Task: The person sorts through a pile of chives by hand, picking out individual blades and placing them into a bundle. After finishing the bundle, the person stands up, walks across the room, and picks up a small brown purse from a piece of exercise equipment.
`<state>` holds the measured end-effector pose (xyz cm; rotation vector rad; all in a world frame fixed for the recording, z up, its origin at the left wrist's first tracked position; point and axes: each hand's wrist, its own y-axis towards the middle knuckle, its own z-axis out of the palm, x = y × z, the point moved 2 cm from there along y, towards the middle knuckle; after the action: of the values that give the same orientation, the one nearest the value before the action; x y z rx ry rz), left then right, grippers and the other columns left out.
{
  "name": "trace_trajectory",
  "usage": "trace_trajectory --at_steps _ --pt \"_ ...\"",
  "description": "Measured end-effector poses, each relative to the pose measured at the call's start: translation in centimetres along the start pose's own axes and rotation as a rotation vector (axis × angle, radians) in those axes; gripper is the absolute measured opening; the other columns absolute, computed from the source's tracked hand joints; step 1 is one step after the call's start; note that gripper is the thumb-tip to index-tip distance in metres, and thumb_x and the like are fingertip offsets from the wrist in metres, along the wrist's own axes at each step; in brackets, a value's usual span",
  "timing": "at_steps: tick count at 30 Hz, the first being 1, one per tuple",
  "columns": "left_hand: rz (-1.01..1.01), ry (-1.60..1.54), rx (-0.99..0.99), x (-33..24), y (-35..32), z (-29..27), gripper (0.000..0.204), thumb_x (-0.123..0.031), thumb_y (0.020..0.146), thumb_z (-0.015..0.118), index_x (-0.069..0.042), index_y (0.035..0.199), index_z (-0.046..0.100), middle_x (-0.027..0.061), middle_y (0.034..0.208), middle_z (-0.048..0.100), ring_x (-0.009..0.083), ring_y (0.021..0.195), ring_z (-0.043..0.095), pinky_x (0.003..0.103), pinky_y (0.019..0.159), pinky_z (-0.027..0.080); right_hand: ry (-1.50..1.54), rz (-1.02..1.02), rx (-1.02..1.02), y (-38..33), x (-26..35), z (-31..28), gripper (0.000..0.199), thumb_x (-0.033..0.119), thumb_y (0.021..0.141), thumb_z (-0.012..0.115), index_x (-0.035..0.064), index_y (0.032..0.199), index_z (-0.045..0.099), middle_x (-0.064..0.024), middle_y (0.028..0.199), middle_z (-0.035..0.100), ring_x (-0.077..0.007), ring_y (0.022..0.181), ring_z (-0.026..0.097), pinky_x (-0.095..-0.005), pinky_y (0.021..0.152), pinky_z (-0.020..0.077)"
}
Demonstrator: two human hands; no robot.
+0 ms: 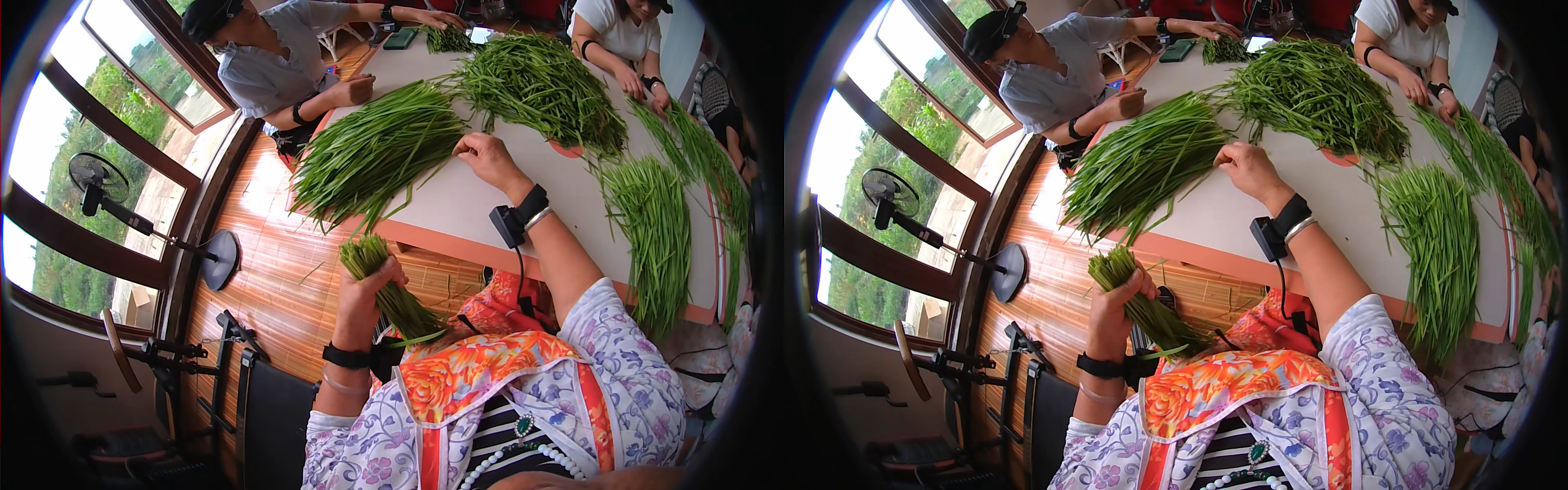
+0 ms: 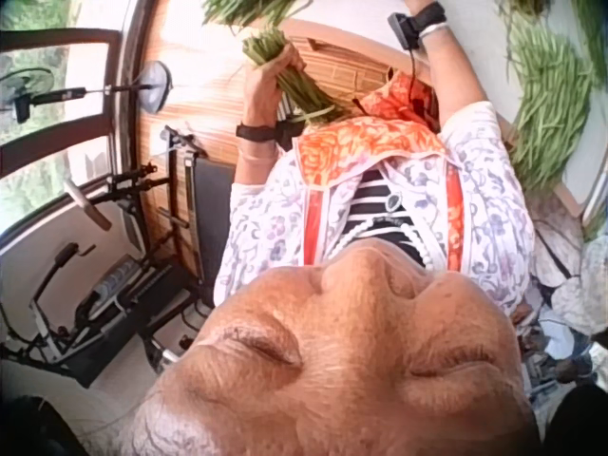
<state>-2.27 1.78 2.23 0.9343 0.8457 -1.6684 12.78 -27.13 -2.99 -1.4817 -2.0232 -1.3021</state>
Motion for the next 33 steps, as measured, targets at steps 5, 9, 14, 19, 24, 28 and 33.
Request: trace_trajectory --at_steps 5,9,14,19,24,28,33 --pt "0.014 0.030 -0.011 0.0 -0.9 -1.2 0.009 -0.005 0.088 0.065 -0.001 0.091 0.058 0.0074 0.070 0.061 0.0176 0.066 0.059 0.030 0.066 0.048 -0.155 -0.034 0.071 1.3 1.0 1.8 0.011 0.007 0.081 0.070 0.0060 0.092 0.067 -0.0116 0.091 0.065 -0.0312 0.087 0.066 -0.0410 0.076 0.0531" --pt "0.015 0.044 -0.008 -0.1 -1.2 -2.2 0.009 -0.005 0.088 0.065 -0.001 0.091 0.058 0.0076 0.071 0.061 0.0176 0.066 0.059 0.030 0.066 0.048 -0.375 0.054 -0.057 1.6 0.3 1.2 0.014 0.006 0.079 0.073 0.0065 0.091 0.066 -0.0117 0.094 0.063 -0.0345 0.090 0.064 -0.0445 0.075 0.0522" --pt "-0.002 -0.026 -0.051 0.2 -1.0 -2.6 0.010 -0.003 0.088 0.067 -0.001 0.092 0.058 0.0068 0.071 0.061 0.0168 0.066 0.060 0.030 0.065 0.050 -0.441 0.086 0.049 0.8 -0.2 0.4 0.013 0.011 0.082 0.073 0.0059 0.091 0.066 -0.0134 0.094 0.064 -0.0359 0.092 0.064 -0.0458 0.075 0.0521" --pt "-0.001 0.019 -0.063 0.7 -0.6 -3.3 0.011 -0.003 0.087 0.068 -0.001 0.092 0.058 0.0063 0.072 0.061 0.0168 0.065 0.061 0.029 0.063 0.050 -0.388 0.188 0.054 -0.8 1.7 -1.8 0.015 0.018 0.086 0.070 0.0044 0.092 0.067 -0.0169 0.085 0.070 -0.0351 0.084 0.067 -0.0452 0.074 0.0531" --pt "0.024 0.084 0.042 0.6 -0.1 -2.1 0.009 -0.002 0.087 0.068 0.000 0.093 0.061 0.0056 0.074 0.063 0.0146 0.066 0.061 0.027 0.063 0.049 -0.074 0.146 -0.071 -3.7 2.7 -7.3 0.010 0.003 0.085 0.065 -0.0028 0.094 0.064 -0.0107 0.076 0.067 -0.0175 0.067 0.065 -0.0299 0.063 0.0504" --pt "0.017 0.216 0.073 0.3 0.2 -1.0 0.007 -0.002 0.086 0.068 0.001 0.092 0.064 0.0058 0.081 0.066 0.0134 0.072 0.063 0.027 0.067 0.050 -0.072 0.024 -0.159 -6.1 7.6 -9.7 0.007 -0.001 0.085 0.065 -0.0017 0.092 0.064 -0.0110 0.082 0.065 -0.0200 0.071 0.064 -0.0305 0.064 0.0503" --pt "0.183 0.374 0.203 -0.6 0.8 2.1 0.013 -0.001 0.087 0.068 0.001 0.100 0.067 0.0040 0.089 0.070 0.0115 0.082 0.064 0.026 0.076 0.050 -0.092 -0.367 0.214 -8.0 13.8 -6.2 0.014 0.000 0.077 0.073 0.0021 0.088 0.065 -0.0105 0.084 0.062 -0.0296 0.079 0.061 -0.0371 0.069 0.0504"
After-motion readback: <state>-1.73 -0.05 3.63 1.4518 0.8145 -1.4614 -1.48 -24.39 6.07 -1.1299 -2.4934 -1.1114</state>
